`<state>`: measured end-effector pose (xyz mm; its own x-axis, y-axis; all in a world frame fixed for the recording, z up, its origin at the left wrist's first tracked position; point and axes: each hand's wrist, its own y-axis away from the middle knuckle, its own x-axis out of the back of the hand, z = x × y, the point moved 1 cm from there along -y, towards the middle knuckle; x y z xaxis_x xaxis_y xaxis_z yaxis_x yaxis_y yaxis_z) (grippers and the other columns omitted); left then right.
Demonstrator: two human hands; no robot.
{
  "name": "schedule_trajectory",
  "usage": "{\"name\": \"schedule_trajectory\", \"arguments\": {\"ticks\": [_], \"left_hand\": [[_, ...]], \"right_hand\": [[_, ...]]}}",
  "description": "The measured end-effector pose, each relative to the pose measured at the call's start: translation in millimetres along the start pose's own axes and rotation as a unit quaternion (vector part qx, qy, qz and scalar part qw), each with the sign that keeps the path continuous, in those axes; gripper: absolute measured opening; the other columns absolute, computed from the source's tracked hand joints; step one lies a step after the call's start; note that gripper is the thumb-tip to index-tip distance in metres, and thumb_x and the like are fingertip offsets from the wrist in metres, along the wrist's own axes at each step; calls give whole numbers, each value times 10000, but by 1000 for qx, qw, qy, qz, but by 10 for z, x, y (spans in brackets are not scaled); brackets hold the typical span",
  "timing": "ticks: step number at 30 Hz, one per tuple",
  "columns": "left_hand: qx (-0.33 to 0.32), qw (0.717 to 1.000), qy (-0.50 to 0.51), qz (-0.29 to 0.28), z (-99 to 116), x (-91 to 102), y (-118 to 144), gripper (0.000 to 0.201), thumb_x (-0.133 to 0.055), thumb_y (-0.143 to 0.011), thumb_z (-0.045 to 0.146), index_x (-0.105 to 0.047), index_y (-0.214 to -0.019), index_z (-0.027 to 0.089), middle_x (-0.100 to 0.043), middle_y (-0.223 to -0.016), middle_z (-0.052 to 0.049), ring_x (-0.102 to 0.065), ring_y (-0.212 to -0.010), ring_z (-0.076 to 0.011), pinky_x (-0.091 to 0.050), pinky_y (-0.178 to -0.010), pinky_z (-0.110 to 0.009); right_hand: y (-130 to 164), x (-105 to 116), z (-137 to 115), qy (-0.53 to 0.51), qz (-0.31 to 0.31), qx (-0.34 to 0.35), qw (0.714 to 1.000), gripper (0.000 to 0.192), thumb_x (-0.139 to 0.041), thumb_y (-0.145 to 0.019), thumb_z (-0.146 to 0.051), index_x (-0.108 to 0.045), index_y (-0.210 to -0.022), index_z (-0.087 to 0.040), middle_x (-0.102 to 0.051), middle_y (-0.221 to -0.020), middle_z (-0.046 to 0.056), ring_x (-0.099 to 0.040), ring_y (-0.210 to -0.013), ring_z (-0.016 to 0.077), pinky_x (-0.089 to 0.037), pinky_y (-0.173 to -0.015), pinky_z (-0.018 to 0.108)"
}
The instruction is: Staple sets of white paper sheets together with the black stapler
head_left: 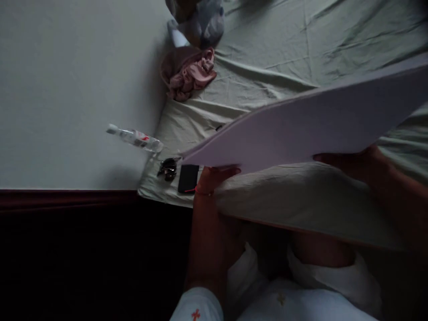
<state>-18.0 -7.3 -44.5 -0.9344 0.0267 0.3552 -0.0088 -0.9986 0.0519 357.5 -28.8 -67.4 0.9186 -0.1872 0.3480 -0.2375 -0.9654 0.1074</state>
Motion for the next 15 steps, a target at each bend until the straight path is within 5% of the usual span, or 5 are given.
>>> {"name": "schedule_trajectory", "arguments": {"ticks": [10, 15], "left_hand": [[-50, 999, -6, -15, -9, -94, -71, 472, -733, -844, 615, -744, -1076, 204, -776, -1090, -119, -709, -1158, -288, -536, -1114, -462], [9, 997, 31, -77, -59, -76, -65, 389, -726, -861, 590, -774, -991, 226, -772, -1026, -95, -701, -1157, -295, -586, -1033, -441]], "right_hand": [[-10, -26, -23, -43, -41, -13, 998, 512, -938, -479, -524, -686, -747, -167, -662, -827, 31, -570, -759, 148, -571, -773, 349], [-65, 50, -50, -102, -100, -69, 987, 503, -939, -532, -571, -774, -788, -170, -692, -794, 21, -567, -655, 110, -507, -588, 250]]}}
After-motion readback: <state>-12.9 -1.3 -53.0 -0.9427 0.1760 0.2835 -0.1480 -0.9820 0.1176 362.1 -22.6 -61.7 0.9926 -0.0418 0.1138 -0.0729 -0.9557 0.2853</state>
